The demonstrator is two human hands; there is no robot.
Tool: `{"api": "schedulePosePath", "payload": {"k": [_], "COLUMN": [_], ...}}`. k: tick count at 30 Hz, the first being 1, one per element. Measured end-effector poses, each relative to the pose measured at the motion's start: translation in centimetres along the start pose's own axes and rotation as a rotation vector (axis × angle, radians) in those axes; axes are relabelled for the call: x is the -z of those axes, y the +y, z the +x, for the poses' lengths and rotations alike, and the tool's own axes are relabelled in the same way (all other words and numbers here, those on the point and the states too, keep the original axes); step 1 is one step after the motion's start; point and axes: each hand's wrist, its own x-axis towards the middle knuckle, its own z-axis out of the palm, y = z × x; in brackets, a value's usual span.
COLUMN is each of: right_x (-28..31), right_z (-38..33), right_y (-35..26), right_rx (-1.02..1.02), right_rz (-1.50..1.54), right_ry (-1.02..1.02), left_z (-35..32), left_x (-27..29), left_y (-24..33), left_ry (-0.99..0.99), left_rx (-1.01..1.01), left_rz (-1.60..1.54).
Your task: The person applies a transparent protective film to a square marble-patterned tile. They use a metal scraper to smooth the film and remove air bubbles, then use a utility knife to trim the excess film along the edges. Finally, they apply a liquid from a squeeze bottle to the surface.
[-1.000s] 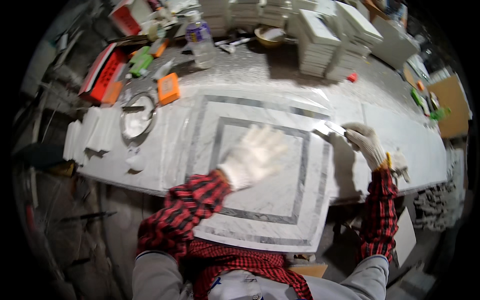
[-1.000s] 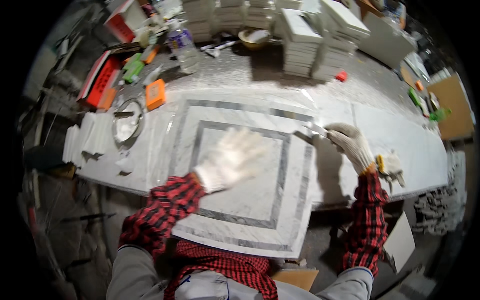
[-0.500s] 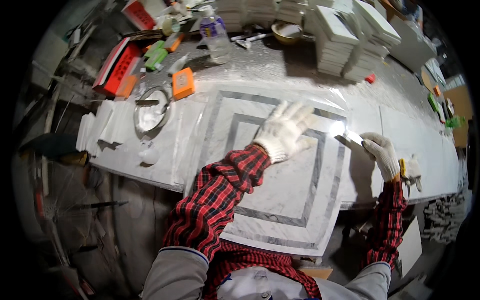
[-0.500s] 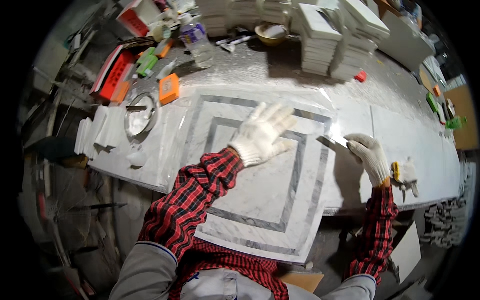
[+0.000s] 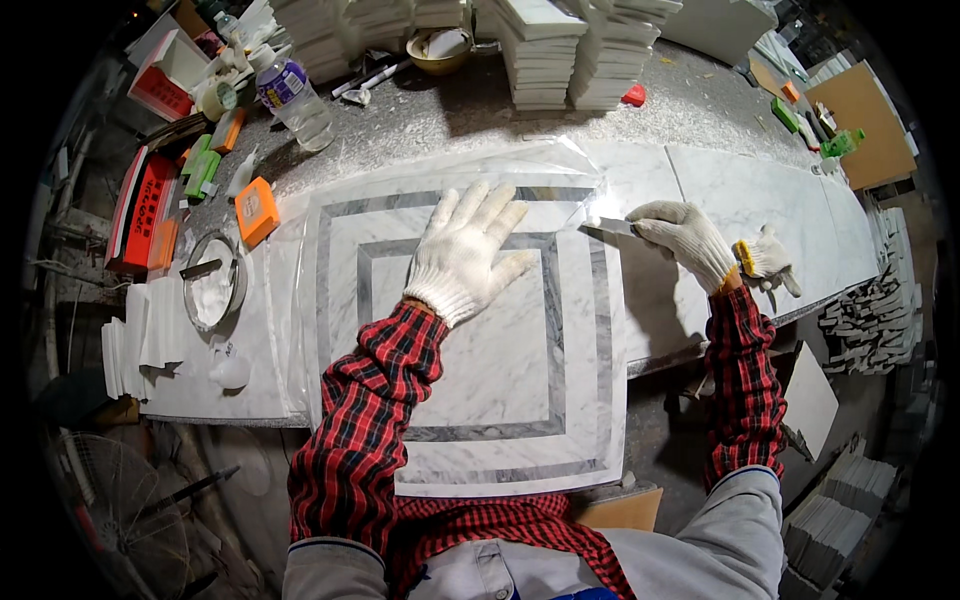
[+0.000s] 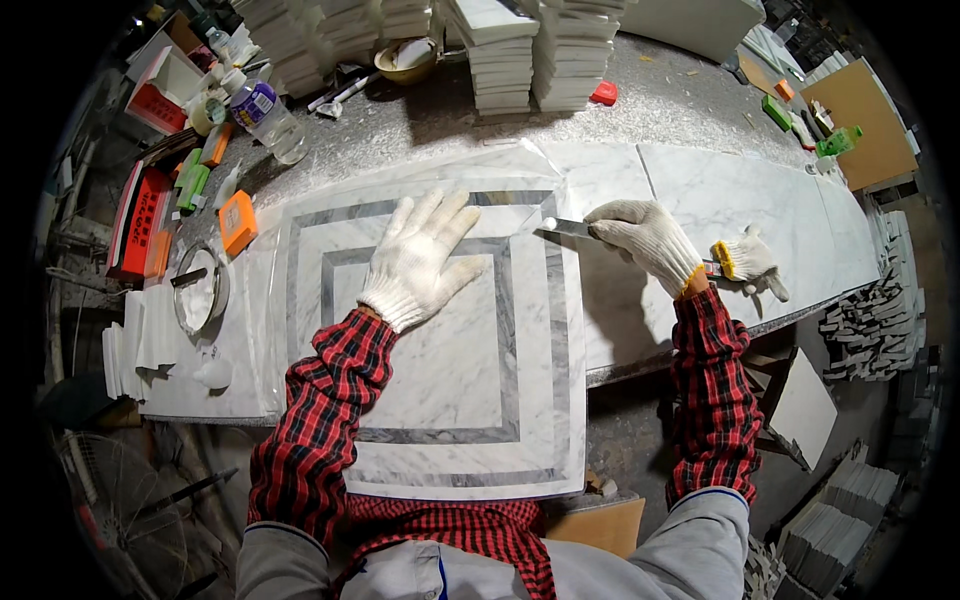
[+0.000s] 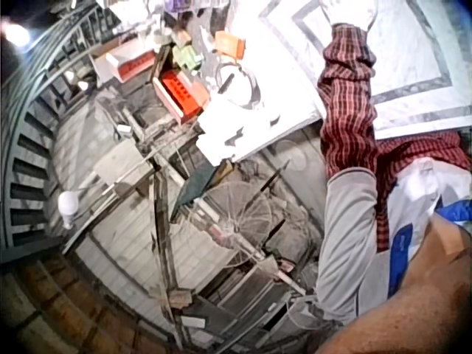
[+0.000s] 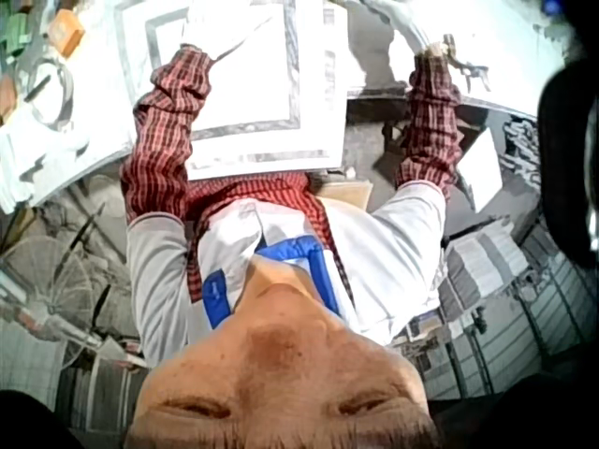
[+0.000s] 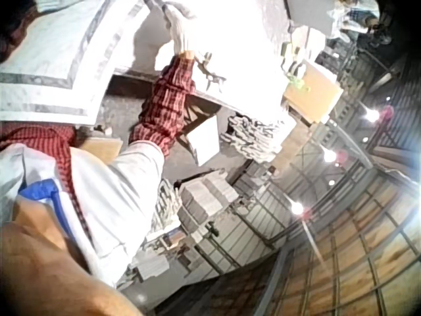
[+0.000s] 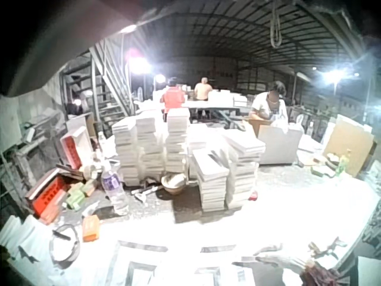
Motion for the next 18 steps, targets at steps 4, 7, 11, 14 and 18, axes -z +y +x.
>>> {"api": "schedulePosePath", "payload": {"k": [4,7,11,14,18], "right_x": [-0.3,-0.4,-0.5,-0.4,-0.4], "right_z": [0.6,1.1,1.7,1.9,1.7], "right_y": [-0.7,-1.3,-1.4,-1.3,-1.6], "right_rx": [-0.002,-0.036,-0.063,-0.065,-0.076], "right_rz": [-0.055,-0.114,-0.121,-0.111,-0.118], "right_ry": [-0.004,-0.012,-0.019,-0.015,-0.016], "left_z": [-0.1,-0.3,-0.5,-0.4,-0.5], "left_x": [0.0,0.0,-0.2,-0.3,-0.2], "left_y": [0.0,0.2,0.2,0.3,0.1], "left_ry": [-0.001,-0.036,-0.003,-0.011,-0.012], "left_rx": [-0.002,0.012,0.007,0.008,0.006], "left_rz": [-0.004,0.002,-0.016,-0.001,-0.003]}}
